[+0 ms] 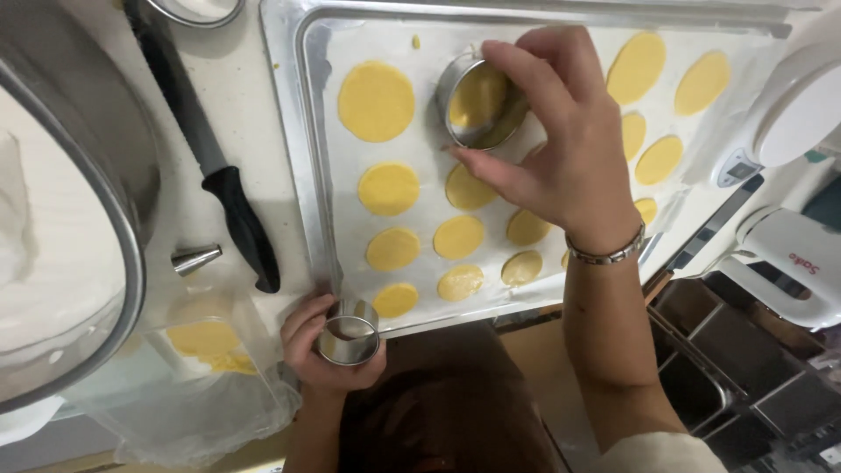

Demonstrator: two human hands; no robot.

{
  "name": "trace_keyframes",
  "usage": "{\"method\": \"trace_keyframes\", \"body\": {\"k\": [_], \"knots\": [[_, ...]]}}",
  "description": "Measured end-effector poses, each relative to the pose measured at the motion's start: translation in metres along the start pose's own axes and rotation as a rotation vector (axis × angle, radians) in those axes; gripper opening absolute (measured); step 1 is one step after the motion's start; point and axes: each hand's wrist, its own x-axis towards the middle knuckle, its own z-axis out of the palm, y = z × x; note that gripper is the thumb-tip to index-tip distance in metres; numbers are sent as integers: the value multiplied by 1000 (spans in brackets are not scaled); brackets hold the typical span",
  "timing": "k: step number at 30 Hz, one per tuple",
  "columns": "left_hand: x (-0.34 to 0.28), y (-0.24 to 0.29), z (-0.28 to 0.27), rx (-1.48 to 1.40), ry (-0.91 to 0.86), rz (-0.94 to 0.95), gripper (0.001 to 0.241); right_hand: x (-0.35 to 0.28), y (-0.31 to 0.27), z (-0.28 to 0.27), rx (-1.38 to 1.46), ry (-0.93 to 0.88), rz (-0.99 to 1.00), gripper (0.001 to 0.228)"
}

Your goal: Using circular metal cutters to cut out shapes from thin yellow dough on baking trays.

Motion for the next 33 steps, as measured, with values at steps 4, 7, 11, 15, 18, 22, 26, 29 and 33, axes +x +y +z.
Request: {"method": "trace_keyframes", "body": {"k": [4, 7, 11, 15, 18, 22, 26, 29, 33], "knots": [[-4, 1, -1, 2, -8, -14, 75, -1, -3, 2, -11, 7, 2, 66], [-3, 0, -1, 8, -10, -11, 75, -3, -3, 1, -22, 3, 8, 66], [1, 3, 0, 3, -5, -13, 74, -3, -1, 0, -33, 4, -1, 67], [-1, 2, 0, 7, 1, -6, 74, -4, 0, -2, -70, -4, -4, 68], [-3, 2, 0, 10, -1, -11, 75, -4, 3, -1, -69, 5, -15, 69], [-1, 2, 1, 3, 10, -3, 75, -4, -2, 1, -56, 17, -21, 69], [2, 2, 0, -1, 11, 8, 74, -5, -2, 2, -65, 5, 1, 69], [-1, 3, -1, 16, -3, 4, 75, -4, -5, 4, -66, 15, 4, 68], [-1, 1, 0, 23, -7, 7, 76, -3, -5, 0, -69, 6, 4, 66]]}}
